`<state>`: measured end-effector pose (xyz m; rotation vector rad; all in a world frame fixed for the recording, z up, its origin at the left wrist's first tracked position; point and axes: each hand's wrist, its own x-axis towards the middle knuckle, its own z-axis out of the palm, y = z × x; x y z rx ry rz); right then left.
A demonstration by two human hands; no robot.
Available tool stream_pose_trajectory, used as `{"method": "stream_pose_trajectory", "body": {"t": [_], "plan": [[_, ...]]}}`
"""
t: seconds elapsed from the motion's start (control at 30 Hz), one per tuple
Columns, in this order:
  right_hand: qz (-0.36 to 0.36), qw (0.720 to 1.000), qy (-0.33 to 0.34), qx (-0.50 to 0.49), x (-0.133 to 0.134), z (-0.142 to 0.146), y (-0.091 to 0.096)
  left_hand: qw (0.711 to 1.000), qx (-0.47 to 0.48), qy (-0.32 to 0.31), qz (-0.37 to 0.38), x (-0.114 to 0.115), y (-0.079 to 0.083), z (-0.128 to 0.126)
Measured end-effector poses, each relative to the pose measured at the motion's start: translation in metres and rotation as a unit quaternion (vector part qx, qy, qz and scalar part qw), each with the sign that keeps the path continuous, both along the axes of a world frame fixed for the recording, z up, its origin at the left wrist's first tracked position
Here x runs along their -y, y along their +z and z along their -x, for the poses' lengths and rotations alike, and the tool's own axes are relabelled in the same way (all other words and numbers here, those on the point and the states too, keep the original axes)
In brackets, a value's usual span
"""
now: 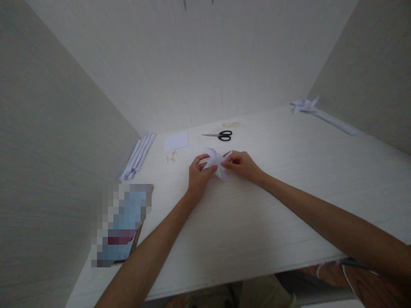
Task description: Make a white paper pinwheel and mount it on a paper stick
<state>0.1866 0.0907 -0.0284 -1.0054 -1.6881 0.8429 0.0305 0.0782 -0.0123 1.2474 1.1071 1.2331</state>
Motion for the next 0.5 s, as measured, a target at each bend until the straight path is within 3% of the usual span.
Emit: {"method": "stream_pose_trajectory", "body": {"t": [0.5], "plan": [[0.0,1.0,-0.008,0.026,0.0009,-0.0007,0.0004,0.999,-0.037,-0.008,-0.023,0.0019,0.0012,-0.0003]]}}
